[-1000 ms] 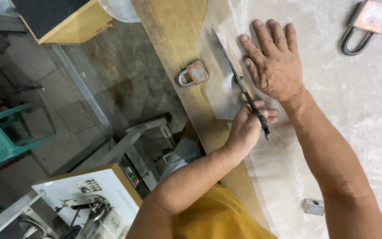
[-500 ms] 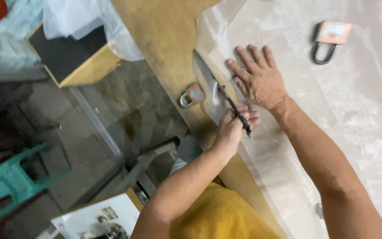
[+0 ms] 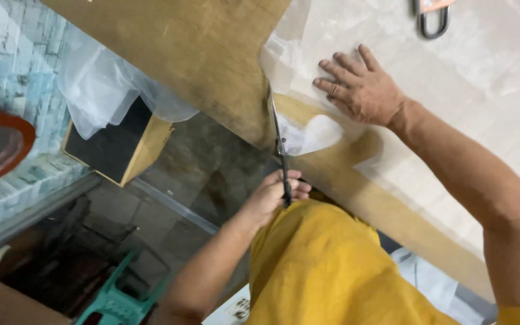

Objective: The person uses shears to cut a piece of white fabric on a wooden table, guided by a pattern and secured with padlocks. After cutting, the person removes the padlocks, folds the fabric, and places it on a nearby surface.

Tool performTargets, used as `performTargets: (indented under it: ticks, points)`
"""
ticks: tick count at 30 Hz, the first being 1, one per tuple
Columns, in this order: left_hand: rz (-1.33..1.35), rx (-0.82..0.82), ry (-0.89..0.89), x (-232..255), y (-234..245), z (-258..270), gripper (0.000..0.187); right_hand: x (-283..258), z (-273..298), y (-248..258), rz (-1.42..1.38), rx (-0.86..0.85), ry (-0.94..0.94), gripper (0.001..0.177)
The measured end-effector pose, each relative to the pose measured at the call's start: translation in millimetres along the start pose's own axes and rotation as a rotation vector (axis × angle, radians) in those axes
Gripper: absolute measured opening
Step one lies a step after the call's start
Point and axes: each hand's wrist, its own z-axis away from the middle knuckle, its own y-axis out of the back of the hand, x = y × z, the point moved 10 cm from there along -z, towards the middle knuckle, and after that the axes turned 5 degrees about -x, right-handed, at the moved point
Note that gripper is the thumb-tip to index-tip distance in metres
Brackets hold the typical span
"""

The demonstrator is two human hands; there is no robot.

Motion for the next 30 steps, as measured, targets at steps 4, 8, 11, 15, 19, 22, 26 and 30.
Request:
performTargets:
  ticks: [4,8,11,15,19,22,26,30]
  points:
    - [-0.653,0.119,0.142,68,19,51,0.047,0,0,-10,-0.038,-0.094,-0.069,0.054]
    - [-1.439,0.183,0.312,109,36,73,0.032,-3,-2,-6,0.108,-0.038,-0.072,0.054]
    - [-1.643,0.219,0.268,125,38,67,0.029,-4,-2,-9,0.14,-0.081,-0.079,0.057]
    - [-1.609,0.191,0.205,123,34,46,0.027,-4,-2,-14,0.258,-0.116,-0.071,0.058]
    - [-1.416,0.163,0.275,112,20,31,0.032,-2,-1,-16,0.237,-0.145,-0.064,0.06]
    - [-1.35,0.125,0.167,110,10,16,0.036,2,-1,-6,0.171,-0.024,-0.082,0.056]
    - [-1.111,0.103,0.185,100,1,11,0.053,4,0,-15,0.177,-0.079,-0.076,0.058]
    - [-1.139,0.148,0.219,105,-2,15,0.051,4,1,-13,0.143,-0.03,-0.072,0.058]
